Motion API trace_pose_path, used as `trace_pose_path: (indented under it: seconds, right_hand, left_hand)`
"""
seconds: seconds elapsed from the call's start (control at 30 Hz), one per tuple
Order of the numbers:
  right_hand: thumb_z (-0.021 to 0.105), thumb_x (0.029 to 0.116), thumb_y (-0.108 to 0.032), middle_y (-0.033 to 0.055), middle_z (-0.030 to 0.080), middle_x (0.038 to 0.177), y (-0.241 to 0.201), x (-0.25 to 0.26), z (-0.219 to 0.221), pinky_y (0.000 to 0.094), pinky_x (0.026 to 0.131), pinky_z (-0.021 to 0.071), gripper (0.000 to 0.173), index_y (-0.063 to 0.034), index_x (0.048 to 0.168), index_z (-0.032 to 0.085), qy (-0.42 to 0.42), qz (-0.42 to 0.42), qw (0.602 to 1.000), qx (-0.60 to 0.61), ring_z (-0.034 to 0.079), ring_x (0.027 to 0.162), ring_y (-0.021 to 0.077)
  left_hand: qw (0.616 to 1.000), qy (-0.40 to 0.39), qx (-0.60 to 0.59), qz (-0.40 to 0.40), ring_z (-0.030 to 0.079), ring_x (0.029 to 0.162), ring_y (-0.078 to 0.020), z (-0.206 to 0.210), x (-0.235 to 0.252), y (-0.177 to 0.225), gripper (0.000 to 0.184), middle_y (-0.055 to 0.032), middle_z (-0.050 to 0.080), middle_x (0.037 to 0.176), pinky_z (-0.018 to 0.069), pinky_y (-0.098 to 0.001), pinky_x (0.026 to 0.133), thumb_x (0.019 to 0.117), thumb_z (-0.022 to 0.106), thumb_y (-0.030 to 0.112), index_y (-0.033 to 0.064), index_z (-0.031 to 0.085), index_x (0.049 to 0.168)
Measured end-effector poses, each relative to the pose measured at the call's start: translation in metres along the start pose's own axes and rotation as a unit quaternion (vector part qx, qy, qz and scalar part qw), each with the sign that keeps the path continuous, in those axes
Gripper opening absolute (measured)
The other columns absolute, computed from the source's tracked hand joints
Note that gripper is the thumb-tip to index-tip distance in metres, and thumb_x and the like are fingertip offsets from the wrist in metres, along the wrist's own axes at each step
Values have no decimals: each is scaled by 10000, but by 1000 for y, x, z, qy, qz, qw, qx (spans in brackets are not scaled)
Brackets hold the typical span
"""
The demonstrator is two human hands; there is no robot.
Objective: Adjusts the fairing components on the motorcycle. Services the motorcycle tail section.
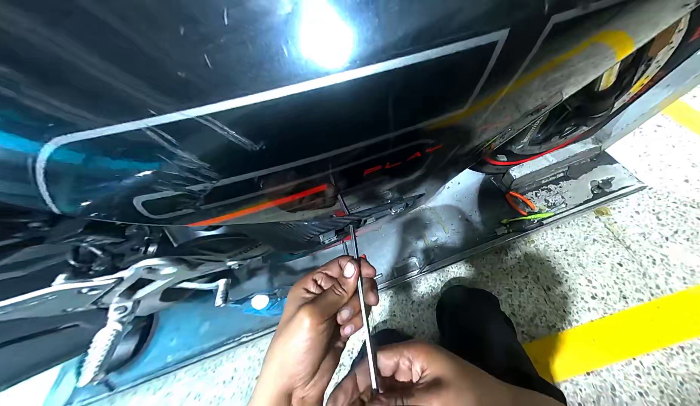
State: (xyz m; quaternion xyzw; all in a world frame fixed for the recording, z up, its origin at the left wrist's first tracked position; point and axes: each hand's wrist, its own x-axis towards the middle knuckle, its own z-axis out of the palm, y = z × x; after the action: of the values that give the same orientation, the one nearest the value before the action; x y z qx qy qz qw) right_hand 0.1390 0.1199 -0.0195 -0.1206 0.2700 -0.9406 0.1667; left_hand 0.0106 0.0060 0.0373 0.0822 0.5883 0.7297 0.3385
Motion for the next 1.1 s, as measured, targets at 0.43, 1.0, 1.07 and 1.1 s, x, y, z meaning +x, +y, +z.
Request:
trace_pose_path:
  seconds: [0.43,1.0,1.07,1.1]
  right_hand:
    - [442,1080,-99,129,679,1162,-5,-6,-2,504,887,609,325,31,1354,558,-9,4,999,-34,705,1039,264]
    - [405,1087,-101,89,739,1041,-19,-15,3,427,829,635,298,-6,1271,619,20,22,997,-67,743,930,222]
    - [486,1056,-67,35,739,970,-19,-18,2,370,759,640,140,-76,1136,602,42,26,995,-82,746,855,172]
    - [519,1043,-61,17,730,942,-17,-18,2,354,733,638,87,-97,1094,580,53,28,995,-85,740,823,156]
  left_hand:
    - [1000,23,-14,-4,493,460,19,7,0,-6,309,-35,631,657,420,-109,428,1037,463,104,41,698,848]
    - [996,70,-48,-16,470,441,-6,18,-3,0,348,-70,621,669,408,-125,408,1095,382,93,-10,648,896]
    - [998,52,-22,-30,503,456,-14,19,-2,3,415,-86,679,713,419,-135,422,1107,328,133,-5,678,931]
    - [998,49,-17,-32,516,464,-24,20,-1,4,451,-97,695,742,426,-142,426,1113,301,165,-6,690,958]
